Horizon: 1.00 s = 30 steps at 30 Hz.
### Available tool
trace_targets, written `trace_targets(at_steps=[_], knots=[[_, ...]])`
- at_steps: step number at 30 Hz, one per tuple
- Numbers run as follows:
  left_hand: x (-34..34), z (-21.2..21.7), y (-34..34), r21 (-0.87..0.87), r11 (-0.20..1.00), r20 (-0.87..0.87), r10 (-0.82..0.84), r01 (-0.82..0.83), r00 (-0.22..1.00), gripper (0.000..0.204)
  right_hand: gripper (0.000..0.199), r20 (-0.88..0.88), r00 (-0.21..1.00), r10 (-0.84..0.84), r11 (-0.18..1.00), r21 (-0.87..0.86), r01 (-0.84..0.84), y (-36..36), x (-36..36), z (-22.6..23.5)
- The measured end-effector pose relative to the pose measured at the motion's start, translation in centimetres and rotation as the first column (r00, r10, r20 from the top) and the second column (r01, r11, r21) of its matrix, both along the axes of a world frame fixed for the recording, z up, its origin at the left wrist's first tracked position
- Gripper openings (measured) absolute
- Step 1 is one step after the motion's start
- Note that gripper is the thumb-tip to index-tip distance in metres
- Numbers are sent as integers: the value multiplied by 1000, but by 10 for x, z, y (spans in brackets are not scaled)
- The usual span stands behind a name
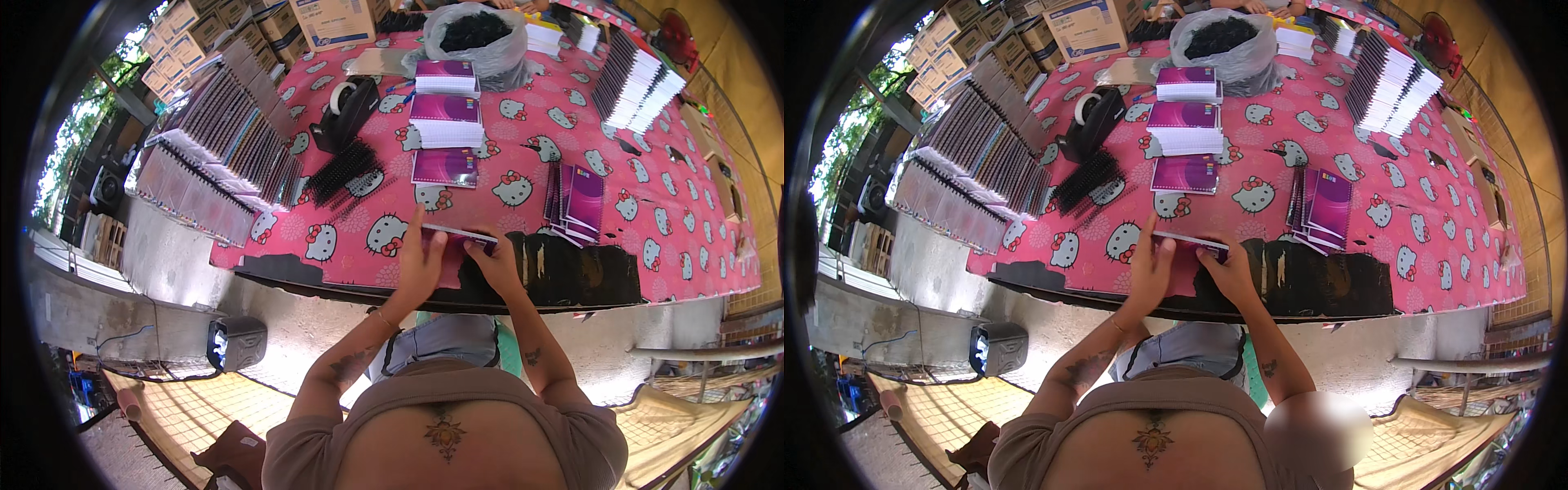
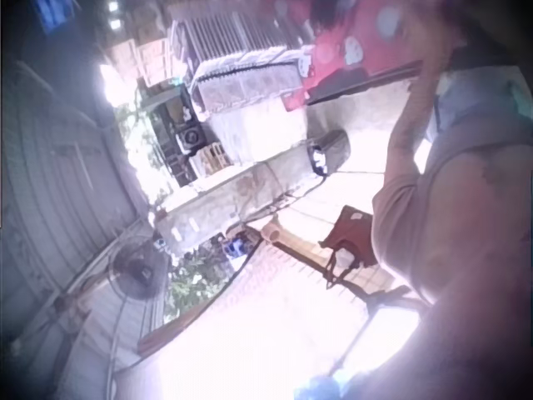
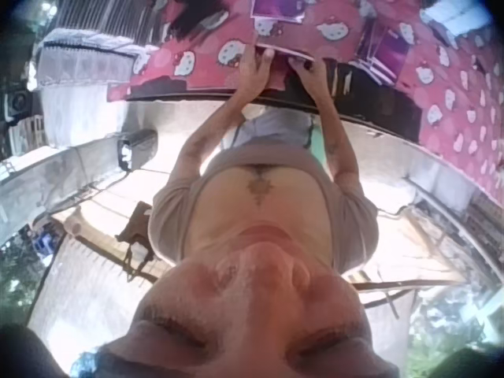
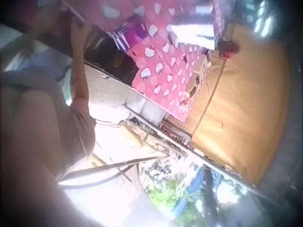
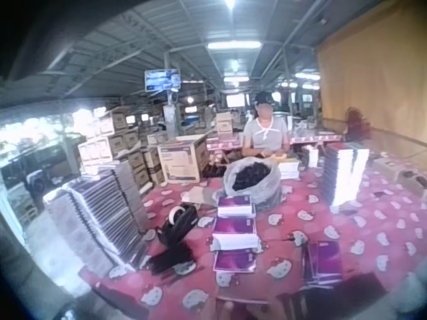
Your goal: The person assembles notebooks by sliding black plastic spiral coils into the pre-punched holes of notebook covers and pages by hand.
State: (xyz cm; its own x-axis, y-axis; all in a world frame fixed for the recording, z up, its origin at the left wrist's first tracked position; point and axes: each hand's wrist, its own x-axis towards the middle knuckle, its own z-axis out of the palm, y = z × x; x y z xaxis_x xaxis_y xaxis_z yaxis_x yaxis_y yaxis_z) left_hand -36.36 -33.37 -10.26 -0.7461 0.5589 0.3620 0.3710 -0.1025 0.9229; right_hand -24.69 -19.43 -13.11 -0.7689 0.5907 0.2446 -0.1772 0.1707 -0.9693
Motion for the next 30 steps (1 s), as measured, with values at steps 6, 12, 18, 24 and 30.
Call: trace_targets(at_steps=[6,12,18,24,30], knots=[[-95,6,-5,-385,860,-537,88,-336,839,47,22,160,984,75,994,-93,-61,13,15,5],[-143,-6,-7,-275,827,-887,-22,-490,461,23,27,86,996,37,996,79,-44,8,9,13],[-129,3,-22,-370,871,-755,-81,-322,651,23,27,96,989,109,994,-37,-106,7,11,5],[-45,32,-41,-216,975,-243,-114,61,963,21,27,92,992,87,996,-18,-86,10,10,4],[-44,31,-42,-190,981,-285,-97,43,953,20,26,92,990,102,994,-49,-98,9,10,6]])
